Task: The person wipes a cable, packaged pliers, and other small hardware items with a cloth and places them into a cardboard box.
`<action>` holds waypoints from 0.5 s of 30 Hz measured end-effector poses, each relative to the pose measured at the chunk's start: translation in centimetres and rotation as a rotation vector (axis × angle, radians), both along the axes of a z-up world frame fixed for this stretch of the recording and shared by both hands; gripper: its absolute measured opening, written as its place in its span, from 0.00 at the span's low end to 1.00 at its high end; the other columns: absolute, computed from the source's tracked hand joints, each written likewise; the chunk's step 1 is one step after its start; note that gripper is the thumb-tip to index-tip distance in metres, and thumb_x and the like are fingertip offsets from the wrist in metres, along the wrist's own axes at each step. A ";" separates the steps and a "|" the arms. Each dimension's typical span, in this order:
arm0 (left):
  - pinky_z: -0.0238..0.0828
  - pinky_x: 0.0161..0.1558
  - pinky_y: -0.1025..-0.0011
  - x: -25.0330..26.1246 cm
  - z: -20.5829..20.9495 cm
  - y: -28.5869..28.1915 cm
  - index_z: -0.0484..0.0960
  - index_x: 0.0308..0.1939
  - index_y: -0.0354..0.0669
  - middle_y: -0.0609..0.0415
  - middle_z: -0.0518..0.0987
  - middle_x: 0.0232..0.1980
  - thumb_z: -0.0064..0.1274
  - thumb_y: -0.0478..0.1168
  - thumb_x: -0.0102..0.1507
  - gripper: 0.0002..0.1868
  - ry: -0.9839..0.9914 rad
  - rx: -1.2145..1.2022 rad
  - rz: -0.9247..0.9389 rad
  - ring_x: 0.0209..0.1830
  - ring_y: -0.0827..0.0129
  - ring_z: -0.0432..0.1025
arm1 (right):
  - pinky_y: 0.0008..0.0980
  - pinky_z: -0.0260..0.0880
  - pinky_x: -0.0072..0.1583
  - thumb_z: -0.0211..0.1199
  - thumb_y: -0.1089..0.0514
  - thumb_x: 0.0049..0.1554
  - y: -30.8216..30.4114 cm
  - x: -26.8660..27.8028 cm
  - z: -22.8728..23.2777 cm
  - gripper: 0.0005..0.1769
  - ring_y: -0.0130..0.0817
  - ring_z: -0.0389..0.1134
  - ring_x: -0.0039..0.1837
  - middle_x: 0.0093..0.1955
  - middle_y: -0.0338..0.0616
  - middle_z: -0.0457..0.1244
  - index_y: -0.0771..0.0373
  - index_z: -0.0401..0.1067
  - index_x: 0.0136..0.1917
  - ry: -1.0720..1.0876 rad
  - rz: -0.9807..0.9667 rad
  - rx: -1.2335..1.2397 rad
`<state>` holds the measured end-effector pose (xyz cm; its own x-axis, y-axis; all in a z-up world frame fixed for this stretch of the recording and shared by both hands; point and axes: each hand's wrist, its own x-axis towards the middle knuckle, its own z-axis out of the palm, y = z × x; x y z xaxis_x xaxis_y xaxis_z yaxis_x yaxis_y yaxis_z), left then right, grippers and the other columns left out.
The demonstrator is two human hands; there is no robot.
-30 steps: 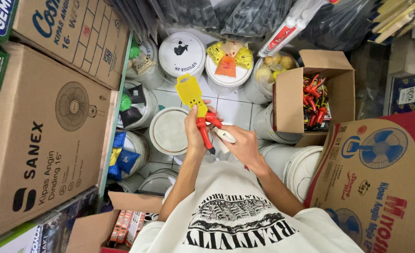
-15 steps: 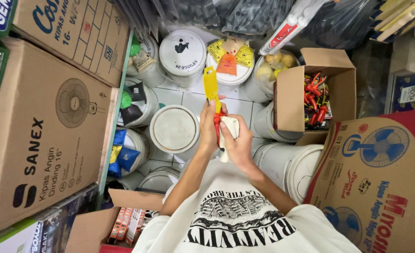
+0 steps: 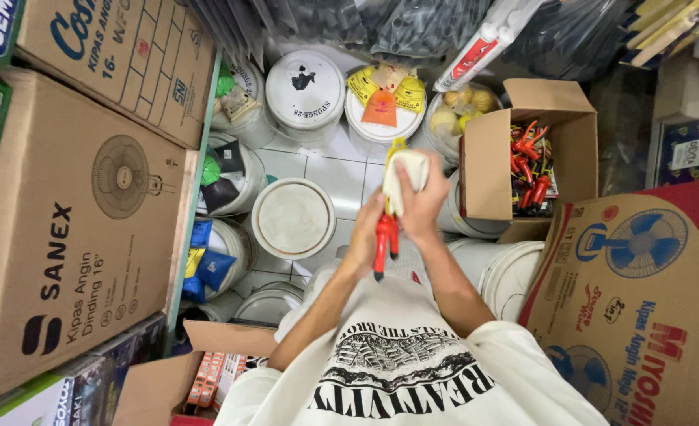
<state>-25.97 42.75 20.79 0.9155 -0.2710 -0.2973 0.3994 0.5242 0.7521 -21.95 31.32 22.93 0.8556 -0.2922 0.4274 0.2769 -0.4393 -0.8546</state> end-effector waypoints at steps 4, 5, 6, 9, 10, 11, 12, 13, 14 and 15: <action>0.63 0.40 0.77 -1.1 0.7 0.9 0.72 0.64 0.39 0.57 0.70 0.39 0.39 0.55 0.74 0.25 -0.171 -0.051 -0.115 0.36 0.76 0.64 | 0.35 0.72 0.52 0.68 0.62 0.64 -1.5 2.6 1.3 0.11 0.33 0.70 0.47 0.45 0.49 0.69 0.68 0.70 0.57 -0.013 -0.158 0.038; 0.62 0.41 0.78 -0.9 0.8 1.1 0.73 0.65 0.41 0.57 0.70 0.39 0.39 0.55 0.73 0.25 -0.208 -0.010 -0.116 0.37 0.77 0.63 | 0.35 0.72 0.52 0.68 0.62 0.65 -1.7 2.8 1.4 0.11 0.33 0.70 0.47 0.45 0.50 0.69 0.68 0.70 0.58 -0.008 -0.163 0.042; 0.63 0.40 0.77 -0.7 1.0 1.2 0.73 0.62 0.41 0.57 0.71 0.38 0.39 0.55 0.73 0.24 -0.179 -0.032 -0.086 0.36 0.76 0.64 | 0.35 0.73 0.52 0.68 0.62 0.63 -1.4 2.4 1.0 0.12 0.34 0.71 0.48 0.46 0.50 0.69 0.68 0.70 0.58 -0.043 -0.103 0.000; 0.64 0.37 0.76 0.0 1.1 1.4 0.73 0.55 0.40 0.58 0.72 0.37 0.38 0.54 0.73 0.21 -0.127 -0.049 0.003 0.34 0.76 0.65 | 0.36 0.73 0.52 0.69 0.63 0.58 0.5 -0.8 -1.0 0.16 0.40 0.74 0.50 0.47 0.54 0.69 0.68 0.70 0.58 -0.096 0.043 -0.129; 0.64 0.37 0.76 0.2 1.1 2.0 0.73 0.55 0.39 0.58 0.71 0.38 0.37 0.53 0.74 0.21 -0.131 -0.020 0.033 0.35 0.76 0.64 | 0.37 0.73 0.52 0.70 0.63 0.57 1.0 -1.9 -1.7 0.18 0.43 0.74 0.50 0.47 0.56 0.69 0.69 0.70 0.58 -0.076 0.069 -0.171; 0.64 0.38 0.76 0.4 1.0 2.3 0.73 0.55 0.38 0.59 0.71 0.38 0.37 0.53 0.74 0.21 -0.137 0.012 0.062 0.35 0.77 0.64 | 0.36 0.74 0.51 0.70 0.63 0.58 1.0 -2.2 -2.1 0.17 0.41 0.75 0.49 0.47 0.55 0.69 0.68 0.70 0.58 -0.048 0.086 -0.133; 0.62 0.36 0.76 0.5 1.0 2.3 0.73 0.55 0.39 0.60 0.70 0.36 0.37 0.52 0.74 0.21 -0.131 0.052 0.047 0.33 0.77 0.63 | 0.36 0.74 0.51 0.70 0.63 0.59 0.9 -2.4 -2.4 0.16 0.40 0.75 0.48 0.46 0.53 0.70 0.67 0.70 0.58 -0.021 0.103 -0.096; 0.61 0.35 0.76 0.3 0.9 2.3 0.74 0.56 0.39 0.60 0.69 0.35 0.37 0.52 0.74 0.21 -0.121 0.093 0.031 0.32 0.77 0.62 | 0.35 0.74 0.50 0.69 0.63 0.59 0.8 -2.6 -2.6 0.14 0.39 0.75 0.46 0.46 0.52 0.70 0.66 0.70 0.57 0.012 0.121 -0.059; 0.59 0.33 0.76 0.1 0.7 2.3 0.74 0.56 0.39 0.60 0.68 0.34 0.37 0.52 0.74 0.21 -0.110 0.133 0.016 0.31 0.77 0.61 | 0.35 0.74 0.50 0.69 0.63 0.59 0.3 -2.3 -2.7 0.14 0.39 0.75 0.47 0.46 0.52 0.70 0.66 0.70 0.57 0.009 0.087 -0.080; 0.60 0.35 0.77 -0.1 0.4 2.0 0.74 0.56 0.39 0.60 0.69 0.35 0.37 0.52 0.74 0.21 -0.122 0.122 -0.025 0.32 0.77 0.61 | 0.36 0.74 0.50 0.69 0.63 0.59 -0.4 -1.5 -2.7 0.14 0.39 0.75 0.47 0.45 0.53 0.70 0.66 0.70 0.57 0.009 0.049 -0.101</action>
